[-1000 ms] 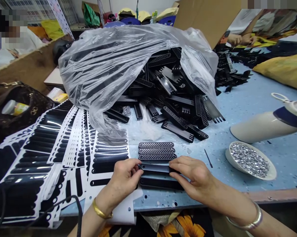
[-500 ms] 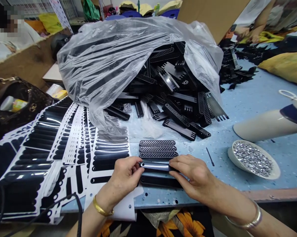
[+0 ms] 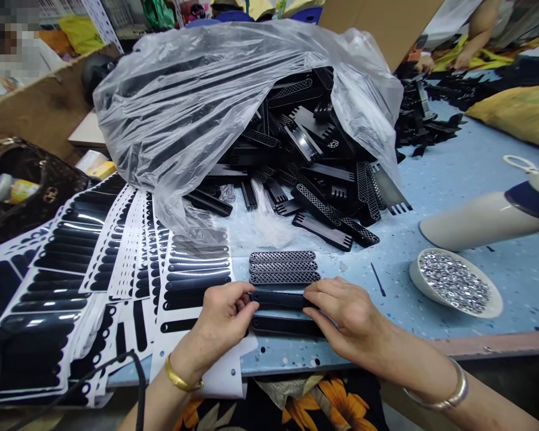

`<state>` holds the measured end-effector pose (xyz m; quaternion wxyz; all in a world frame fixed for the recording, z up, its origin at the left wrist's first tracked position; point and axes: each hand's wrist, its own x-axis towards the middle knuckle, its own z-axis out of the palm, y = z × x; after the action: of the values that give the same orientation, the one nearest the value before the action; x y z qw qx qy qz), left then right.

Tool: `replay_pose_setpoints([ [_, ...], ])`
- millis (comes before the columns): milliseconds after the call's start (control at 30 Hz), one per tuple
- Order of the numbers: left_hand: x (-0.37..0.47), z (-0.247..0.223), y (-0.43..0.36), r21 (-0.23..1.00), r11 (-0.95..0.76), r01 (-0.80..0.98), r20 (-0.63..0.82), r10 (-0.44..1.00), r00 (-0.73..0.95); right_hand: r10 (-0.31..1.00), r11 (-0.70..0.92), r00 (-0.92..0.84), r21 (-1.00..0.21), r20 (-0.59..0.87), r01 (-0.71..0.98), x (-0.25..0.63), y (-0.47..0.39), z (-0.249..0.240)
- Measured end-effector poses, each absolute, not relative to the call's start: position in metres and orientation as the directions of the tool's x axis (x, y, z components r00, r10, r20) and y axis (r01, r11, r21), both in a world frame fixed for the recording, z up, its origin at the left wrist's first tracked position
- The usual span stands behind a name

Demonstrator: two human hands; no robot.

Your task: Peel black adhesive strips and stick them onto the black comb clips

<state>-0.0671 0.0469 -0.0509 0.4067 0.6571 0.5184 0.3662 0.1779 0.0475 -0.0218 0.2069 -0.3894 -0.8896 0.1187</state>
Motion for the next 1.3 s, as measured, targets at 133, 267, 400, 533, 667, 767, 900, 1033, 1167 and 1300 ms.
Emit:
replay_pose_setpoints([
  [133, -0.0675, -0.0498, 0.0470, 0.908, -0.130, 0.398, 0.053, 0.979, 0.198, 0.746, 0.664, -0.609, -0.381, 0.271, 0.643, 0.1753, 0.0475, -0.0201],
  [267, -0.0681, -0.0486, 0.0469, 0.906, -0.122, 0.406, 0.042, 0.979, 0.200, 0.750, 0.657, -0.607, -0.407, 0.264, 0.634, 0.1746, 0.0474, -0.0189],
  [400, -0.0681, -0.0477, 0.0468, 0.908, -0.116, 0.402, 0.038, 0.980, 0.196, 0.756, 0.643, -0.611, -0.439, 0.233, 0.628, 0.1758, 0.0470, -0.0190],
  [533, -0.0683, -0.0478, 0.0471, 0.907, -0.111, 0.406, 0.032, 0.980, 0.197, 0.754, 0.643, -0.613, -0.453, 0.237, 0.617, 0.1771, 0.0473, -0.0211],
  [667, -0.0683, -0.0486, 0.0475, 0.908, -0.106, 0.406, 0.030, 0.982, 0.187, 0.757, 0.637, -0.610, -0.467, 0.232, 0.613, 0.1775, 0.0475, -0.0223],
  [767, -0.0681, -0.0487, 0.0476, 0.910, -0.097, 0.404, 0.027, 0.984, 0.176, 0.762, 0.629, -0.609, -0.472, 0.218, 0.618, 0.1778, 0.0475, -0.0232],
  [900, -0.0683, -0.0467, 0.0477, 0.909, -0.081, 0.410, 0.008, 0.984, 0.178, 0.766, 0.623, -0.608, -0.478, 0.210, 0.620, 0.1783, 0.0473, -0.0242],
  [1033, -0.0687, -0.0443, 0.0486, 0.903, -0.119, 0.413, 0.042, 0.980, 0.192, 0.778, 0.603, -0.599, -0.489, 0.186, 0.630, 0.1769, 0.0465, -0.0206],
  [1167, -0.0672, -0.0459, 0.0506, 0.903, -0.101, 0.419, 0.022, 0.982, 0.188, 0.789, 0.584, -0.592, -0.496, 0.161, 0.643, 0.1745, 0.0456, -0.0158],
  [1300, -0.0645, -0.0472, 0.0528, 0.907, -0.052, 0.418, -0.025, 0.984, 0.176, 0.788, 0.587, -0.593, -0.500, 0.169, 0.637, 0.1739, 0.0454, -0.0151],
])
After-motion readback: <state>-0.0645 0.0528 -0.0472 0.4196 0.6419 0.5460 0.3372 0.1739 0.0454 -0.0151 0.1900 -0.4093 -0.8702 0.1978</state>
